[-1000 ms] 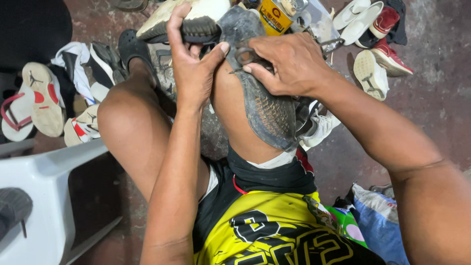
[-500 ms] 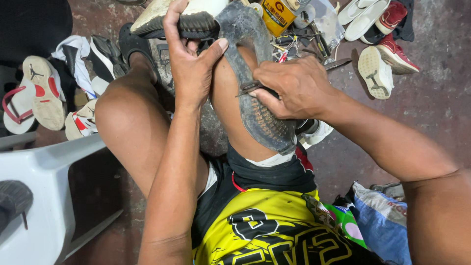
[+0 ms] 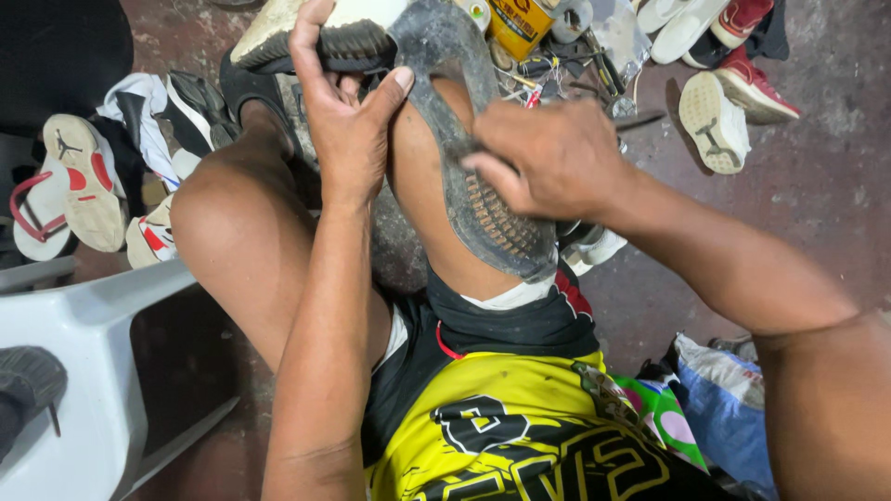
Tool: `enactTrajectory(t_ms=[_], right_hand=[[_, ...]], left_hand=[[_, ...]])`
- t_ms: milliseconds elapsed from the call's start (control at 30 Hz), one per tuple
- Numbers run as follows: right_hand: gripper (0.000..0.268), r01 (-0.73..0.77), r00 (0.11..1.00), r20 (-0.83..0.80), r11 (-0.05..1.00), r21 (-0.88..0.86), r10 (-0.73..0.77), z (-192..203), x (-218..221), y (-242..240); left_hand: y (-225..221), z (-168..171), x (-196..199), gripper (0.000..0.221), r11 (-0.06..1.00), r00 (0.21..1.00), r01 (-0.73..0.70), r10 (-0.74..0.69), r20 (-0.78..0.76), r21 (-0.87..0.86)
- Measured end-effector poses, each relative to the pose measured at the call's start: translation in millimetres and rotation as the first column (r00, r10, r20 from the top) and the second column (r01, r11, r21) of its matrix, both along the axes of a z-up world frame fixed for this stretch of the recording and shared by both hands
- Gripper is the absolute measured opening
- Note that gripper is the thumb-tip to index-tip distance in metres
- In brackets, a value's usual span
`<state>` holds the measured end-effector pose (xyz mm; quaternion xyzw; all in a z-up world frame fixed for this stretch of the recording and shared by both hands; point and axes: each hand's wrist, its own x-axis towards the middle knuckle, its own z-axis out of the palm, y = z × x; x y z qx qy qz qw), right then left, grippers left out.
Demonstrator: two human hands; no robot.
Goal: The person scrapes residue from a shoe sole using a tool, cleans the surface with a cloth and liquid, and then trims the edges of the sole piece with scissors while holding it on their lap.
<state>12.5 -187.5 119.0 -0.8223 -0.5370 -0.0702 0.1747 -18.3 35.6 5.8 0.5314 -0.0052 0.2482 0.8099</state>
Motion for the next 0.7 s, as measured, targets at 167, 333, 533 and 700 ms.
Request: enactTrajectory(t_ms=[167,333,533,700], right_hand=[[0.023,0.086,0.994,0.06,0.996,0.02,-0.087,-4,10,4],[0.023,-0.013,0.999,-0.042,1.0,-0.023,0.012,-5,-8,-1],[0.024,0.001,0.998,-0.067,1.0,0.018,0.001,-11,-13,-2],[0.025,-0.002,0.999,-0.042,0.999,0.051,0.004,-7,-8,-4]], left_hand=[[1,-5,-2,0.081,0.998,0.998,0.04,-0.038,0.048,-0.042],[1,-4,-5,0.081,1.0,0.999,0.004,-0.003,0.036,-0.013],[-2,17,-19,0.09,0.994,0.998,0.068,-0.069,-0.001,0.082],[-4,31,-19,0.096,0.909,0.998,-0.043,0.059,-0.026,0.415]])
